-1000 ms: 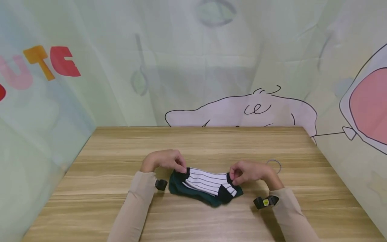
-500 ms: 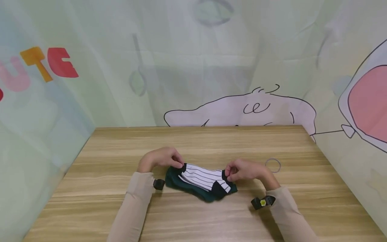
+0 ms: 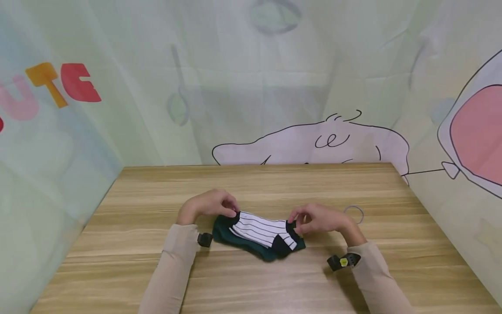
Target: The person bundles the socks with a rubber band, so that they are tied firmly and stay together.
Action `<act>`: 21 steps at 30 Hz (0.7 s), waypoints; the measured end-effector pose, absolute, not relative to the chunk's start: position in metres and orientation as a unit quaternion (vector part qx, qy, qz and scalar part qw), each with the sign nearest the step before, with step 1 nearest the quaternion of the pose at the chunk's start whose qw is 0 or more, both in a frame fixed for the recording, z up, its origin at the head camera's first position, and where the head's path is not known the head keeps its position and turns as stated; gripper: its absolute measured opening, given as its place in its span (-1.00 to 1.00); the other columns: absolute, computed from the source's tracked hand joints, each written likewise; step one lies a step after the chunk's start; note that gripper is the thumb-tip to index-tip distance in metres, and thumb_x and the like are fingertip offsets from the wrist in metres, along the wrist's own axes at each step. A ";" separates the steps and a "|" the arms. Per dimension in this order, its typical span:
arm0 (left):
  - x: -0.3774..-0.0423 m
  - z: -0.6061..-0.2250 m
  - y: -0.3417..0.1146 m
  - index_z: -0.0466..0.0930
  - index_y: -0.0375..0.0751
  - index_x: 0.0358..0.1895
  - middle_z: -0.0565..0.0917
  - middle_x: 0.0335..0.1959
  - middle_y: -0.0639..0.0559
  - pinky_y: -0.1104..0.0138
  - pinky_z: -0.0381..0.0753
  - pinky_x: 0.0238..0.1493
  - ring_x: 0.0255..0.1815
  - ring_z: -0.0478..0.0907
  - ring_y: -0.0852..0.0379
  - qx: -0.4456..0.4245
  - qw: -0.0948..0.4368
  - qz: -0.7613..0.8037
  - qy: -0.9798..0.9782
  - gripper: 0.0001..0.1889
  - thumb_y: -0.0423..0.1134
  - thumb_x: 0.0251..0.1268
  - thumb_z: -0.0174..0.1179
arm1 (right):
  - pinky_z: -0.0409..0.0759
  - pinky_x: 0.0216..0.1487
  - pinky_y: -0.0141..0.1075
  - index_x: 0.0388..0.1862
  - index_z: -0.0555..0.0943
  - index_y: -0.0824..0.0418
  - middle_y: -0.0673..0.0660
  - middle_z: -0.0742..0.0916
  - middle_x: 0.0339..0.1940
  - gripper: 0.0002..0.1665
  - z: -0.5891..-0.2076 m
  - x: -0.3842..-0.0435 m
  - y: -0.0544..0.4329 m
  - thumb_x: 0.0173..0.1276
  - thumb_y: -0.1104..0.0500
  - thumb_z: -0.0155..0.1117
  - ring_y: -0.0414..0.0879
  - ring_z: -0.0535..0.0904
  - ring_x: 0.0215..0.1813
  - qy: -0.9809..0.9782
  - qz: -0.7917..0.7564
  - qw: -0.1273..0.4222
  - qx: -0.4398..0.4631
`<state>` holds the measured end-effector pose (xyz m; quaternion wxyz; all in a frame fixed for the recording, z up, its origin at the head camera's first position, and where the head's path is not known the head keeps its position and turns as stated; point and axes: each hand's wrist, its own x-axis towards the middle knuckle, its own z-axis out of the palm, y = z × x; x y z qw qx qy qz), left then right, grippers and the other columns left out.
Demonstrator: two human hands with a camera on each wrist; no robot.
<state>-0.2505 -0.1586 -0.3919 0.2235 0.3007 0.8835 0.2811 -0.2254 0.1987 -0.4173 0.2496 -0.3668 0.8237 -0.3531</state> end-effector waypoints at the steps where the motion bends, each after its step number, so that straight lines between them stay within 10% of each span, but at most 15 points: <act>1: -0.250 -0.392 -0.158 0.72 -0.20 -0.02 0.70 -0.20 0.10 0.21 0.56 0.03 -0.17 0.56 0.15 0.303 0.223 0.284 0.882 -0.80 -0.26 0.37 0.29 | 0.59 -0.09 -0.27 0.04 0.62 0.26 0.01 0.71 -0.31 -0.71 -0.417 -0.226 0.199 0.36 0.25 0.35 -0.14 0.62 -0.22 0.821 -0.355 0.249 -0.371; 21: -0.252 -0.396 -0.147 0.62 -0.26 0.07 0.67 -0.02 -0.02 0.05 0.51 0.17 0.06 0.54 0.00 0.313 0.200 0.315 0.873 -0.69 -0.15 0.41 0.25 | 0.60 -0.03 -0.23 0.15 0.62 0.30 0.22 0.73 -0.08 -0.64 -0.402 -0.228 0.230 0.42 0.22 0.31 -0.04 0.63 -0.06 0.824 -0.389 0.214 -0.351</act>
